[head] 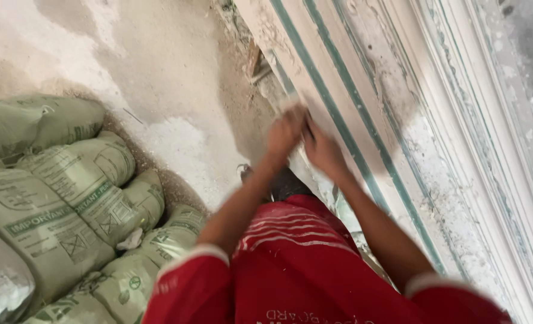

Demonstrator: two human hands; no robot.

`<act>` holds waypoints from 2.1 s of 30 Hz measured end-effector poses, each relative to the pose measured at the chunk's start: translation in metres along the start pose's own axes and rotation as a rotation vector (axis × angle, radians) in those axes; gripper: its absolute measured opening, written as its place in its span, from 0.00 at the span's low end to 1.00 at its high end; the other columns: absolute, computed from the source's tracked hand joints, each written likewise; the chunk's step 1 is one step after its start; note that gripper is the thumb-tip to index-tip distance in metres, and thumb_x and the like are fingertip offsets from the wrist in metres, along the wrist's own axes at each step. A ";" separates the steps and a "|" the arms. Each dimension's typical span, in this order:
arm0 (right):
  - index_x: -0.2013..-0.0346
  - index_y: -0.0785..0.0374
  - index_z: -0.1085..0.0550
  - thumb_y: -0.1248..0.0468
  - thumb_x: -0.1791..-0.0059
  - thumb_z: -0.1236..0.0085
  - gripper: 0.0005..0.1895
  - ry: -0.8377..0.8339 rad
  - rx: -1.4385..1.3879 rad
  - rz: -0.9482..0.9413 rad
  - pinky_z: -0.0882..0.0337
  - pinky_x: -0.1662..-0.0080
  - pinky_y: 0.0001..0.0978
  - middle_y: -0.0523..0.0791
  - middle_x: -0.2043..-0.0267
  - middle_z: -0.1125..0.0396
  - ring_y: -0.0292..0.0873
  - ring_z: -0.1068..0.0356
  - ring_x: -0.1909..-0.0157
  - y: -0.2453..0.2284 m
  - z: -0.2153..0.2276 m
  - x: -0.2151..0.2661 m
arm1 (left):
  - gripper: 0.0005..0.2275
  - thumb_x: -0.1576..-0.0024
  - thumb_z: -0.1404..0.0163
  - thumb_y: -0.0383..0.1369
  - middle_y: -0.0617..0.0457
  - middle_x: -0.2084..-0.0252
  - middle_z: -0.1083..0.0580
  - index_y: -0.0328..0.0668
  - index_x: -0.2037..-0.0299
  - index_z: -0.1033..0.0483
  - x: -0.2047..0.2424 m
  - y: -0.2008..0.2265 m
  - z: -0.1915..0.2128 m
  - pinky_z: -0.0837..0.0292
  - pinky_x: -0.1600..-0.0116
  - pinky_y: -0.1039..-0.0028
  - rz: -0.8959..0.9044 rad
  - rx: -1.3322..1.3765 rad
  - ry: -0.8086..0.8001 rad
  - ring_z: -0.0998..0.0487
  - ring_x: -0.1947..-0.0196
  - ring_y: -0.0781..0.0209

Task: The person cleans debris and dust from several long decorative plaster moldings using a small hand-held brush and a scraper tool, then moves a heavy metal mold to access more pieces.

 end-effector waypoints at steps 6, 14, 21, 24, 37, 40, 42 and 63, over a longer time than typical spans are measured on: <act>0.25 0.59 0.41 0.55 0.43 0.61 0.30 -0.294 -0.083 -0.499 0.25 0.47 0.57 0.65 0.43 0.31 0.67 0.29 0.44 -0.014 0.017 0.058 | 0.14 0.40 0.51 0.29 0.38 0.48 0.21 0.42 0.44 0.22 0.046 0.047 0.027 0.20 0.49 0.68 -0.140 -0.003 0.237 0.20 0.47 0.44; 0.29 0.59 0.37 0.57 0.44 0.59 0.28 -0.130 -0.078 -0.197 0.32 0.44 0.66 0.64 0.40 0.34 0.70 0.33 0.42 -0.059 -0.007 -0.164 | 0.18 0.40 0.48 0.30 0.40 0.45 0.22 0.43 0.39 0.27 -0.127 -0.119 0.047 0.18 0.56 0.63 -0.059 -0.070 0.231 0.22 0.43 0.42; 0.30 0.57 0.35 0.56 0.45 0.59 0.28 -0.202 0.011 -0.174 0.31 0.44 0.64 0.58 0.40 0.31 0.69 0.31 0.43 -0.095 0.020 -0.192 | 0.17 0.37 0.49 0.33 0.37 0.44 0.23 0.45 0.37 0.28 -0.145 -0.139 0.043 0.18 0.54 0.60 -0.035 -0.160 0.197 0.20 0.47 0.40; 0.28 0.56 0.38 0.55 0.44 0.60 0.29 -0.279 0.032 -0.275 0.31 0.46 0.66 0.62 0.41 0.32 0.71 0.32 0.43 -0.100 0.037 -0.132 | 0.19 0.39 0.51 0.31 0.31 0.48 0.23 0.41 0.37 0.28 -0.083 -0.099 0.014 0.18 0.57 0.55 -0.033 0.060 0.041 0.19 0.51 0.35; 0.25 0.54 0.42 0.59 0.41 0.63 0.27 -0.180 -0.003 -0.119 0.29 0.58 0.69 0.65 0.54 0.28 0.72 0.27 0.55 -0.114 -0.029 -0.266 | 0.04 0.40 0.47 0.30 0.54 0.69 0.24 0.45 0.57 0.23 -0.182 -0.228 0.049 0.26 0.66 0.66 -0.011 -0.063 -0.114 0.21 0.67 0.54; 0.26 0.52 0.41 0.52 0.41 0.63 0.27 -0.162 0.003 -0.086 0.26 0.52 0.64 0.59 0.46 0.28 0.66 0.26 0.50 -0.126 -0.040 -0.322 | 0.05 0.43 0.47 0.33 0.65 0.82 0.30 0.53 0.67 0.31 -0.223 -0.272 0.080 0.29 0.77 0.71 0.080 -0.116 0.043 0.25 0.83 0.64; 0.28 0.48 0.37 0.53 0.42 0.59 0.26 -0.157 0.054 -0.078 0.29 0.49 0.66 0.58 0.48 0.27 0.69 0.27 0.50 -0.108 -0.049 -0.326 | 0.14 0.38 0.49 0.29 0.40 0.46 0.21 0.41 0.41 0.25 -0.217 -0.264 0.076 0.24 0.42 0.58 0.011 0.014 0.066 0.19 0.46 0.44; 0.28 0.44 0.38 0.50 0.43 0.60 0.27 -0.216 0.080 -0.222 0.28 0.46 0.60 0.53 0.45 0.27 0.62 0.27 0.46 -0.158 -0.021 -0.384 | 0.16 0.42 0.47 0.30 0.44 0.51 0.19 0.39 0.44 0.21 -0.285 -0.309 0.083 0.18 0.50 0.60 -0.053 -0.008 0.096 0.20 0.48 0.42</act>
Point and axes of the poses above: each hand's wrist, its own x-axis away from the middle knuckle, its own z-axis out of the back of the hand, y = z × x, the point moved 8 cm from there along -x, towards the middle knuckle
